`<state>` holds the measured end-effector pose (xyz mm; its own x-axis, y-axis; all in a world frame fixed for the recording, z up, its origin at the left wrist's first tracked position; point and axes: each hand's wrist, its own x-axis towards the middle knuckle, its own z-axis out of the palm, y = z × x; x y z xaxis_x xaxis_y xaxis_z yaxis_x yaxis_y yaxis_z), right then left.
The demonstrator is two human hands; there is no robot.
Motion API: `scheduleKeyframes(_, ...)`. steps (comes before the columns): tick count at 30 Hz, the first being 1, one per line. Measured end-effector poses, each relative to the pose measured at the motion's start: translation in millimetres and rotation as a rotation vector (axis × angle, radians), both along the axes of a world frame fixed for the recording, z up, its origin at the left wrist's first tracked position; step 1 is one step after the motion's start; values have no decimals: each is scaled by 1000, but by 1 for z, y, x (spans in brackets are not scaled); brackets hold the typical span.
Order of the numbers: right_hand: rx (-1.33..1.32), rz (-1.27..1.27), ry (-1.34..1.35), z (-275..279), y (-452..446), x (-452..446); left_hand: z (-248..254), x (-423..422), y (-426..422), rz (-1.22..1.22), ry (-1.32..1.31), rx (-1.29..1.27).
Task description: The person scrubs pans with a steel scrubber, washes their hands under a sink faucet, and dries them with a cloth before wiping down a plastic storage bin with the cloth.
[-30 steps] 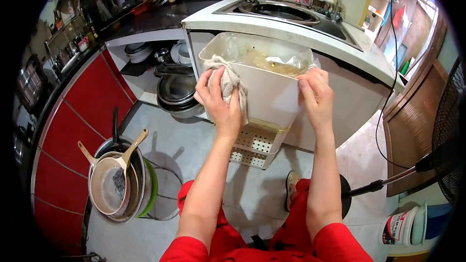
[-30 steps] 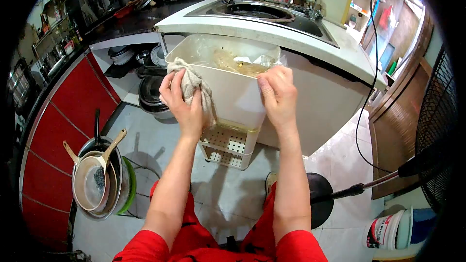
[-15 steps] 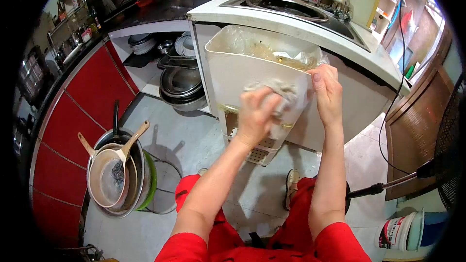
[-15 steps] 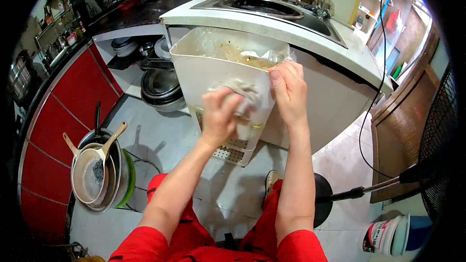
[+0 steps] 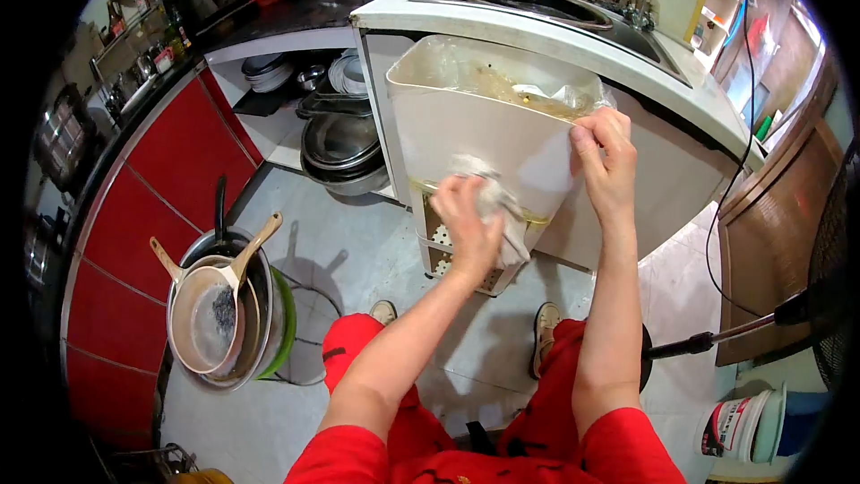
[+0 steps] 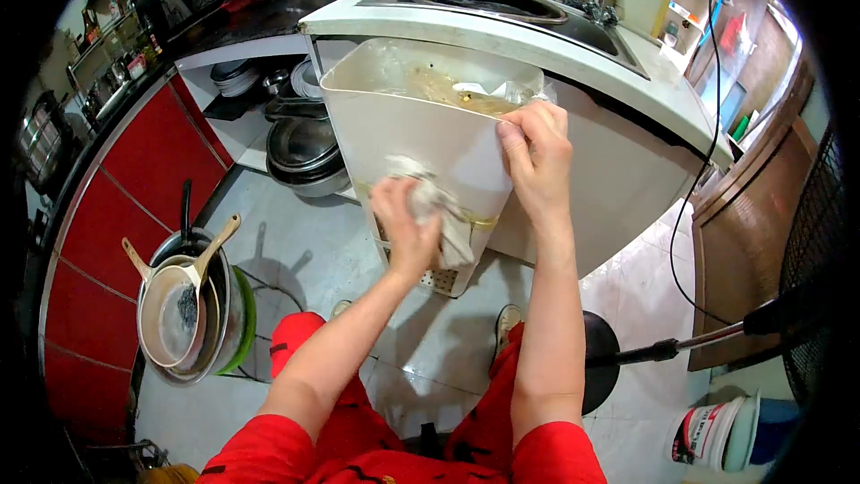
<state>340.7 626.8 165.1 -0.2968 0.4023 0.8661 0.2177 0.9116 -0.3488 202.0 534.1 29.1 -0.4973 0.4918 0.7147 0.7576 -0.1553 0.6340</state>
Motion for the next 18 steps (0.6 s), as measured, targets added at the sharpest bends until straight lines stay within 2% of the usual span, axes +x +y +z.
scheduleKeyframes(2, -23, -18, 23, 0, -5, -1, 3, 19, -7, -178, 136, -43)
scheduleKeyframes(3, -25, -16, 24, 0, -5, -1, 4, 18, -8, -175, 137, -44)
scheduleKeyframes(5, 22, -76, 36, -1, -4, -3, 5, 15, -9, -379, 341, -42)
scheduleKeyframes(6, 20, -75, 38, -1, -4, -3, 5, 9, -9, -379, 342, -44)
scheduleKeyframes(8, 23, -69, 21, 0, -4, -3, 5, -15, -7, -230, 422, -49)
scheduleKeyframes(12, -1, -88, 16, 3, -10, -4, 9, -65, -6, 133, 197, 50)
scheduleKeyframes(15, -41, -84, 3, 2, -11, -6, 14, -83, -5, 198, 48, 108)
scheduleKeyframes(17, -8, -91, 26, 1, -12, -9, 14, -86, -1, 180, -409, 232)
scheduleKeyframes(18, -8, -93, 27, 0, -10, -9, 10, -82, 0, 178, -408, 232)
